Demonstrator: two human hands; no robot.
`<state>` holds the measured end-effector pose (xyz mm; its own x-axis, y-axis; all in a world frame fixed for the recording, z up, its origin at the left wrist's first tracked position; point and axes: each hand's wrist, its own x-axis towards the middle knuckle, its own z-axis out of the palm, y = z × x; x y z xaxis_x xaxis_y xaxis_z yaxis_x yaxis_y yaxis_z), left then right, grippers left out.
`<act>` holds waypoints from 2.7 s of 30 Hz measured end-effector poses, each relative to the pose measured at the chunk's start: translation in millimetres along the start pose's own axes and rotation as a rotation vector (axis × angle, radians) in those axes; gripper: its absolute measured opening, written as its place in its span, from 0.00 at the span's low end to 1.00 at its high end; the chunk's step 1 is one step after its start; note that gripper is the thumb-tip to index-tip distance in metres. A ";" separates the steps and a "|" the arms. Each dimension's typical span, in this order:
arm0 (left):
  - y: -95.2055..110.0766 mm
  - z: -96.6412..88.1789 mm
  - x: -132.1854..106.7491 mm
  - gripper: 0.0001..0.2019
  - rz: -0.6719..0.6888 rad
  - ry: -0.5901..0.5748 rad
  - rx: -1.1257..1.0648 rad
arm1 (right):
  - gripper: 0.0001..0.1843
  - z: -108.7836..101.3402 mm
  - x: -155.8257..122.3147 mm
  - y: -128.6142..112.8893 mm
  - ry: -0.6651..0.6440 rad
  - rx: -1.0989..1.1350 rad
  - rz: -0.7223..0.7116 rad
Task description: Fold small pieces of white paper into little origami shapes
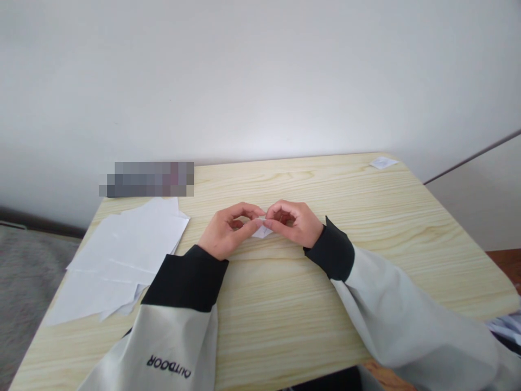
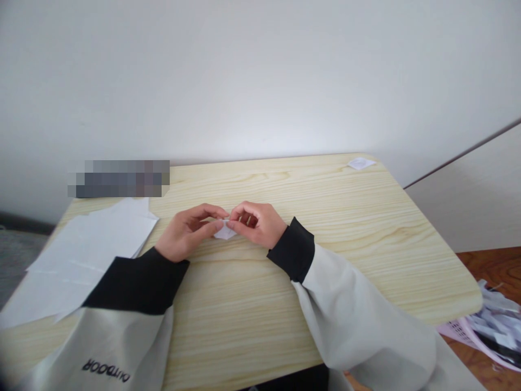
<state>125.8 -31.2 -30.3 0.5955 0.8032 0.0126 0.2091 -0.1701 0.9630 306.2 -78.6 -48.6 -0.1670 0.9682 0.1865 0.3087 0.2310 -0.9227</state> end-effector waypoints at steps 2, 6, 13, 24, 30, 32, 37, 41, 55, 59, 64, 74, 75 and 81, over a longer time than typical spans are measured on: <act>0.2 -0.2 -0.1 0.11 -0.013 -0.007 -0.009 | 0.11 0.0 -0.4 -1.1 0.006 -0.005 -0.018; -3.6 -0.6 1.1 0.11 -0.005 0.003 -0.037 | 0.11 -0.8 -0.9 -2.6 -0.010 0.011 -0.005; -3.1 -2.0 1.9 0.12 0.002 -0.009 -0.112 | 0.09 -0.9 -1.5 -1.4 0.015 0.009 -0.010; -2.9 -5.9 2.9 0.12 -0.103 -0.046 -0.040 | 0.08 -1.6 -1.4 -1.3 0.074 -0.029 -0.046; -3.8 -7.1 1.8 0.12 -0.050 -0.045 -0.110 | 0.10 -1.9 -1.6 -4.3 0.028 0.027 0.019; -4.0 -7.3 2.0 0.12 -0.036 -0.042 -0.137 | 0.10 -2.1 -1.8 -3.6 0.008 0.050 0.040; -3.2 -8.0 3.4 0.11 -0.004 0.002 -0.209 | 0.12 -1.1 -1.5 1.4 0.051 0.150 0.069; -5.3 -8.3 4.0 0.10 -0.015 0.079 -0.264 | 0.12 0.5 -0.1 3.7 0.131 0.208 0.057; -9.9 -5.7 4.9 0.14 -0.063 0.262 -0.389 | 0.06 3.7 2.9 4.9 0.420 0.275 -0.051; -9.8 -6.2 5.3 0.12 -0.028 0.280 -0.430 | 0.08 3.9 2.6 5.8 0.409 0.293 -0.044; -13.9 -7.4 6.0 0.10 0.017 0.242 -0.482 | 0.07 3.4 2.4 6.3 0.402 0.277 -0.066; -13.9 -4.7 2.3 0.10 0.106 0.204 -0.208 | 0.04 -1.8 -1.7 5.0 0.363 -0.052 -0.187; -13.9 -4.1 1.5 0.09 0.128 0.198 -0.123 | 0.04 -2.8 -2.2 4.8 0.342 -0.120 -0.213; -12.5 -3.8 -1.3 0.06 0.326 0.254 0.471 | 0.05 -4.8 -2.2 5.6 0.238 -0.324 -0.281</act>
<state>119.5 -27.9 -41.4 0.4953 0.7685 0.4051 0.4018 -0.6160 0.6775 312.8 -78.9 -52.5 -0.0786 0.8505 0.5200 0.5641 0.4681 -0.6802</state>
